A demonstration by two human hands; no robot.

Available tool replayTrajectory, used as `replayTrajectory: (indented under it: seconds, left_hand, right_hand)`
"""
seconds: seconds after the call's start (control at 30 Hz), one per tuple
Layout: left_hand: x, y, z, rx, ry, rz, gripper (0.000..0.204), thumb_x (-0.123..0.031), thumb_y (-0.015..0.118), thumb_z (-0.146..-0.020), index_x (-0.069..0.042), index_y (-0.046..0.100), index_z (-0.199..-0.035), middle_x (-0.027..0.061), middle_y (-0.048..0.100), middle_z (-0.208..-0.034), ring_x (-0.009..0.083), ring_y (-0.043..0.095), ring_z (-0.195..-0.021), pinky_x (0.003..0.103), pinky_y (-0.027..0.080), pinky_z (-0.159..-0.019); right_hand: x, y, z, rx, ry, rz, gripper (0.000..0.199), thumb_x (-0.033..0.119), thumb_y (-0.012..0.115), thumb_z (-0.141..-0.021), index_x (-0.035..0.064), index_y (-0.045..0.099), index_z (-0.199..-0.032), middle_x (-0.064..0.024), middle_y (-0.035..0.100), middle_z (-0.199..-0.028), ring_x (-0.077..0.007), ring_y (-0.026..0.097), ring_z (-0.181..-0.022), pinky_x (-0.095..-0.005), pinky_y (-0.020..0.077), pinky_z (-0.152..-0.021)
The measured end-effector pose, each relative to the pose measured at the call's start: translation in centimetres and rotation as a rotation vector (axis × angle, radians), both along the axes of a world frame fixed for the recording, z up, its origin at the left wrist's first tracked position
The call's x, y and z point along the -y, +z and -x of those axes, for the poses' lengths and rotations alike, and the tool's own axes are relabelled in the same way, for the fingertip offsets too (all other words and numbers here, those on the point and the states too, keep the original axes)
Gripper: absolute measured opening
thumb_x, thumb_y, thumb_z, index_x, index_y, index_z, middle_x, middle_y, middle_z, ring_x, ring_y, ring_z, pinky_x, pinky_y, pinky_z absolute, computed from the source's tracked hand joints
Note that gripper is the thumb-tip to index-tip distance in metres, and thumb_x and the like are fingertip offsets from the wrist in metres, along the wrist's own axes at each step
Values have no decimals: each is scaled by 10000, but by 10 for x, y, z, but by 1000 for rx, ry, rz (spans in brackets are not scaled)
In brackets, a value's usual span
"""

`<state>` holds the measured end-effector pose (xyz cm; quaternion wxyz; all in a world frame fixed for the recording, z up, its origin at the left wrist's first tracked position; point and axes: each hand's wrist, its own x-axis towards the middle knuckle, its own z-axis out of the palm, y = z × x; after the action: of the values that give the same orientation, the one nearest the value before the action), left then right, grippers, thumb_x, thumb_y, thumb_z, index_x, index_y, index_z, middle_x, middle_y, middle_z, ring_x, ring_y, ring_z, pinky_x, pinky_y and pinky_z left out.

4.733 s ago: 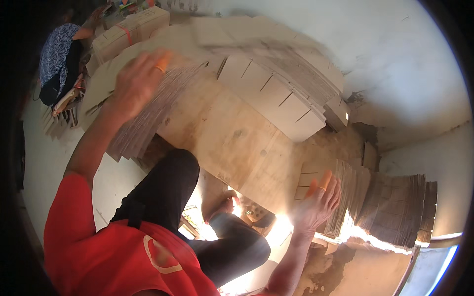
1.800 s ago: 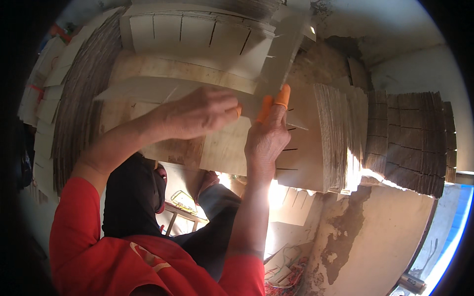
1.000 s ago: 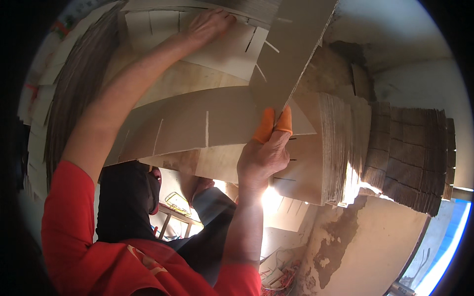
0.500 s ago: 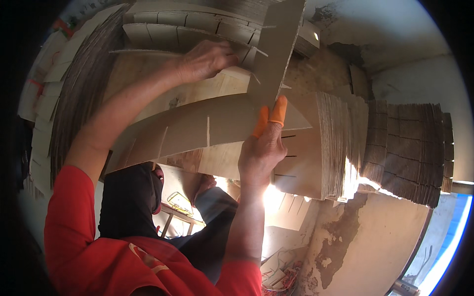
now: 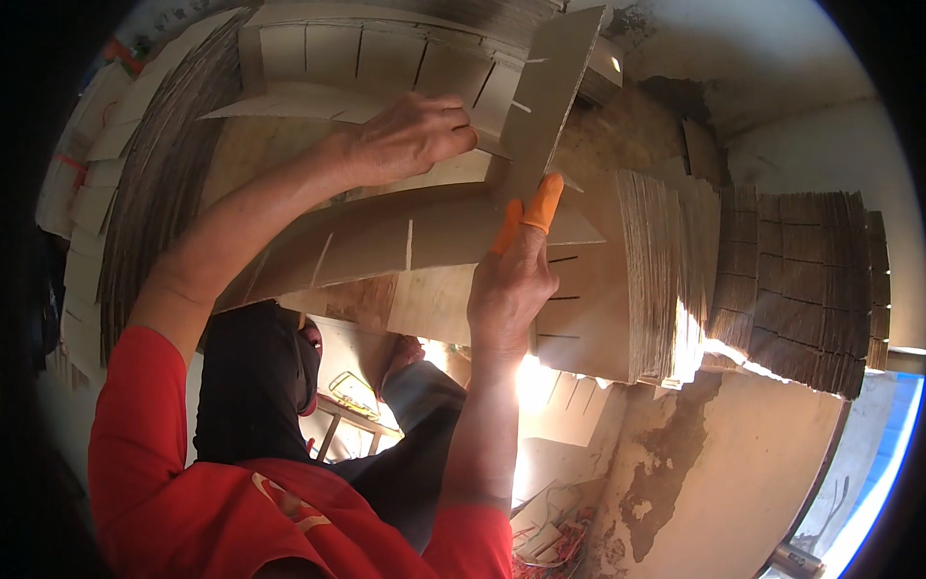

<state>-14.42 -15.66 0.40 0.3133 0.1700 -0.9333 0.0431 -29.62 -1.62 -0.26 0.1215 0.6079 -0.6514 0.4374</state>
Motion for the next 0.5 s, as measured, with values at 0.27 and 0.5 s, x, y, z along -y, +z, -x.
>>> replayTrajectory:
  seconds: [0.27, 0.5]
  left_hand:
    - [-37, 17, 0, -55, -117, -66, 157, 9, 616, -646, -34, 497, -740, 61, 495, -707, 229, 523, -712, 345, 462, -561]
    - [-52, 33, -12, -44, 23, -594, 244, -134, 735, -722, -27, 583, -880, 83, 550, -760, 259, 573, -757, 375, 469, -641]
  right_hand:
    - [2, -12, 3, 32, -43, -187, 536, 114, 565, -933, 134, 358, -1427, -152, 602, -674, -201, 550, -506, -292, 464, -500]
    - [2, -20, -3, 199, -41, -186, 316, 111, 559, -927, 85, 470, -1228, -152, 642, -784, -274, 631, -623, -351, 498, -570]
